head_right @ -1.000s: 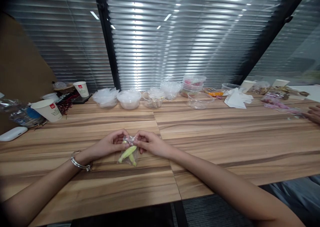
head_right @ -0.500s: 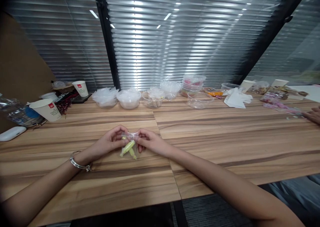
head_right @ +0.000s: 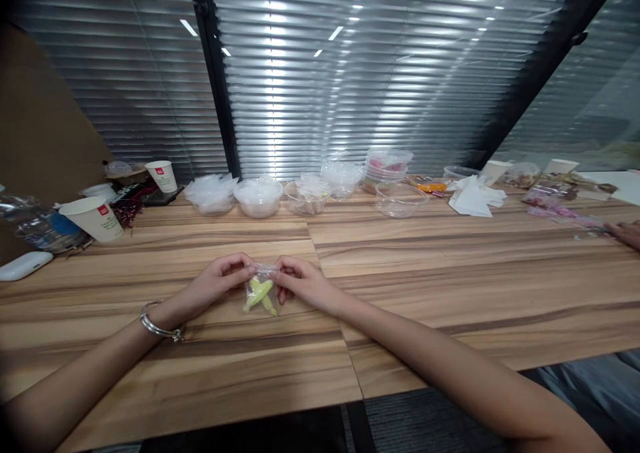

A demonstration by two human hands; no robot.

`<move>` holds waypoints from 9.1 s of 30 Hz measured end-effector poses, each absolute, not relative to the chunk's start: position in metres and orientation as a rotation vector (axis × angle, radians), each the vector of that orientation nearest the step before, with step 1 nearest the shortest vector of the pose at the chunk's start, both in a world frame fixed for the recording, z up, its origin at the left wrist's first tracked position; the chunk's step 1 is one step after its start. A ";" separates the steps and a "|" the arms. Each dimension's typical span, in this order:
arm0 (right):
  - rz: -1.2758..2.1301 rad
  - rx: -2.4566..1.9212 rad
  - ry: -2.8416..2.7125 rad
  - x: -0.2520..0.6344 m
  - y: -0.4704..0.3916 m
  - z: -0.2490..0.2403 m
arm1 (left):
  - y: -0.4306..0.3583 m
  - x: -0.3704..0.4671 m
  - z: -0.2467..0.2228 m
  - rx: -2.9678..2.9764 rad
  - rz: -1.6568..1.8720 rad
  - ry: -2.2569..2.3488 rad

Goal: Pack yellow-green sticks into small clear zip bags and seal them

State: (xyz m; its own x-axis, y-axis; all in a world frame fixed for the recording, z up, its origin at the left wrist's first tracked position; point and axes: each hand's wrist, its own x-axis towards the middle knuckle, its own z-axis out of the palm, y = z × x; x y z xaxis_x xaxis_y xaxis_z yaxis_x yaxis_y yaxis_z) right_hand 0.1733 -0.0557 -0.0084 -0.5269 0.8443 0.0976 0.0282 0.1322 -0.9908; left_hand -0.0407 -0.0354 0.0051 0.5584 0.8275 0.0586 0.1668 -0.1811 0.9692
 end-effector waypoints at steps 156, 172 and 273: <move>1.303 -0.987 -1.884 0.172 -0.062 -0.005 | -0.042 -0.038 0.004 1.895 0.638 0.863; 1.203 -1.020 -1.948 0.173 -0.065 -0.004 | -0.043 -0.038 0.005 1.898 0.634 0.880; 1.362 -0.966 -1.802 0.169 -0.060 -0.012 | -0.047 -0.038 0.013 1.875 0.681 0.923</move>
